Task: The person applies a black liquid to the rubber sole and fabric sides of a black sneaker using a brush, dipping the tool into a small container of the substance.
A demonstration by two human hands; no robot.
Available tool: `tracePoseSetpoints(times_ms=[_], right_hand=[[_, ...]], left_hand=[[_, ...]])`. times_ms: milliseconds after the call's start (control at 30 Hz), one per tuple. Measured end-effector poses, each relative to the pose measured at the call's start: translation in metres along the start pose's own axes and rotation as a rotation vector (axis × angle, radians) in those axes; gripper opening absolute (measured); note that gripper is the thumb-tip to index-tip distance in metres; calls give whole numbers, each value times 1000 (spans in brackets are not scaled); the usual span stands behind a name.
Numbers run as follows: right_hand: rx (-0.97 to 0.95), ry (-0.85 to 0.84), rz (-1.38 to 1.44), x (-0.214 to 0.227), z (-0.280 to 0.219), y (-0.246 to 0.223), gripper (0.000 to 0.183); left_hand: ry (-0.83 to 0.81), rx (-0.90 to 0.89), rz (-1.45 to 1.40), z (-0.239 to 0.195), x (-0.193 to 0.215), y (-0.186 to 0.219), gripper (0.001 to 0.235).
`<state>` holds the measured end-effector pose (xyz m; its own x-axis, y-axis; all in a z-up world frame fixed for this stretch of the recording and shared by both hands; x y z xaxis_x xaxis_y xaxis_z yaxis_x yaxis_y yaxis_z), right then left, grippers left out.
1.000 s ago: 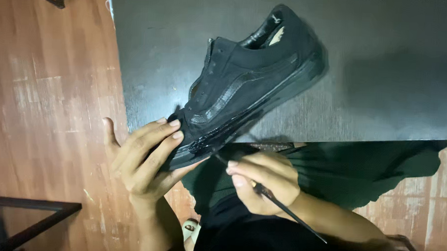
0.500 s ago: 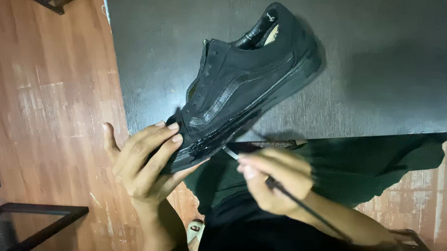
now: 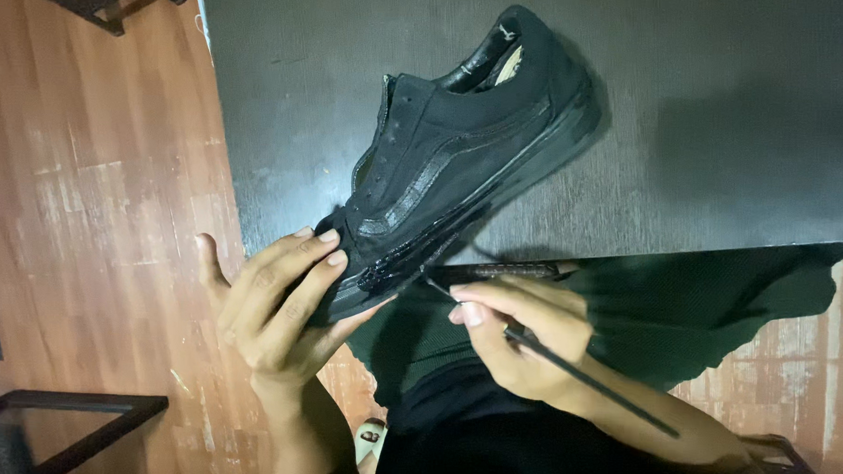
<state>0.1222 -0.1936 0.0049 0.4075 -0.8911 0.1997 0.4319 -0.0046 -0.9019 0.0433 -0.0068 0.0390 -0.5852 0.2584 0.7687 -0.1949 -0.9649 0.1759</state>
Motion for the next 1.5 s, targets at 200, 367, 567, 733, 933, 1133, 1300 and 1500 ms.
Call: tracePoseSetpoints(times_ms=[200, 367, 567, 733, 933, 1133, 1300, 1500], right_hand=[[-26, 40, -88, 6, 7, 3, 13], [0, 28, -40, 5, -1, 4, 17], [159, -145, 86, -11, -3, -8, 15], [46, 120, -167, 4, 2, 2, 13], [322, -96, 6, -18, 3, -24, 13], [211, 111, -202, -2, 2, -11, 12], [293, -75, -106, -20, 2, -29, 11], [289, 37, -165, -9, 3, -16, 9]], left_hand=[[-2, 9, -8, 2, 2, 1, 39], [1, -4, -14, 1, 1, 1, 39], [-35, 42, -27, 1, 3, 3, 40], [-16, 22, -9, 3, 3, 4, 37], [-14, 25, -24, 1, 2, 2, 38], [-17, 5, -27, 2, 3, 1, 37], [-31, 37, -70, 3, 4, 2, 37], [-5, 29, -50, 5, 7, 2, 34]])
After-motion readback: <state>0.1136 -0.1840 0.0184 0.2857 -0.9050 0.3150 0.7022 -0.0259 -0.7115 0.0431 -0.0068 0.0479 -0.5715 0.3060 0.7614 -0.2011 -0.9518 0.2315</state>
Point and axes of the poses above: each hand's wrist, its own z-axis towards the middle knuckle, its own x-axis out of the back of the hand, y = z × x, the point moved 6 cm from there along z, towards the middle knuckle, and after that the axes turned 1 degree about -z, right-handed, at the moved point
